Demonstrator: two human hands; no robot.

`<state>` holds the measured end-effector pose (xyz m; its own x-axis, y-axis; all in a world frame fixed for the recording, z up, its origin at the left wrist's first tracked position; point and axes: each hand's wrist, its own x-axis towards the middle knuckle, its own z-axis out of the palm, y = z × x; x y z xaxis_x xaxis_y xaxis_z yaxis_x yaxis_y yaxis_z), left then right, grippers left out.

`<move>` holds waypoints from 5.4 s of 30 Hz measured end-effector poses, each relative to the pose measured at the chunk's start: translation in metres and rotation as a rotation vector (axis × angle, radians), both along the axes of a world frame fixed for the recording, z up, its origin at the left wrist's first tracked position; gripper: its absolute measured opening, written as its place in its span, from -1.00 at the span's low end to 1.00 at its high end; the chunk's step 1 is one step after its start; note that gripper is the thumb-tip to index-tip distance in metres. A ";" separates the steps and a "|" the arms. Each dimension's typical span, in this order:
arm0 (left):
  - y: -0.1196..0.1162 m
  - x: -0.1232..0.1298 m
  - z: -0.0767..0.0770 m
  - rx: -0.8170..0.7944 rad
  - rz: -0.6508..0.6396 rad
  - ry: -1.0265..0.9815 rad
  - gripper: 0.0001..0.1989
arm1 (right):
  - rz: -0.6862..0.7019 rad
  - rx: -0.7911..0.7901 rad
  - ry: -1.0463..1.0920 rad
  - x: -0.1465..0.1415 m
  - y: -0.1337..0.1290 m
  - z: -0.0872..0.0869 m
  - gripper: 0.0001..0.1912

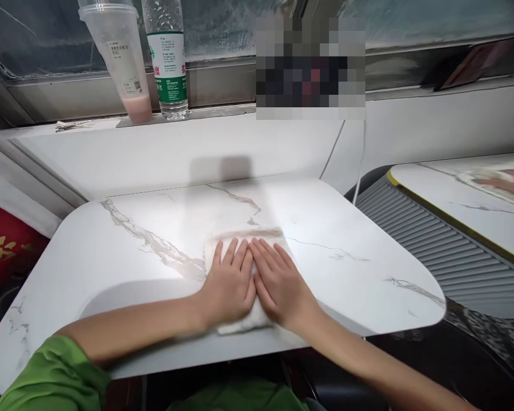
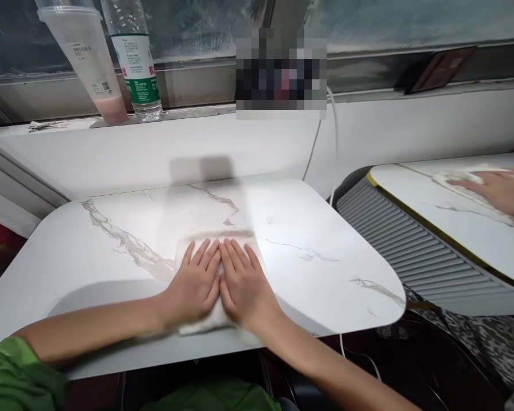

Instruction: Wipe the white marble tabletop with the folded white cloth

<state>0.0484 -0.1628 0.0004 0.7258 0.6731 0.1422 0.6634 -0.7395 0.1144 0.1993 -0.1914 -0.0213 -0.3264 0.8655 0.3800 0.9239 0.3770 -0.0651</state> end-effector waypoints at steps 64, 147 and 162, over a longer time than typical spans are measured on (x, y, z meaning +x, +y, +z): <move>0.174 -0.099 -0.003 0.052 0.374 -0.079 -0.54 | 0.002 -0.090 0.169 -0.126 0.192 0.003 -0.46; 0.149 -0.314 0.008 0.009 0.500 -0.066 -0.57 | 0.237 -0.159 0.216 -0.331 0.192 0.009 -0.43; -0.072 -0.197 0.008 0.087 0.440 -0.049 -0.46 | 0.513 -0.172 0.135 -0.194 -0.007 0.015 -0.41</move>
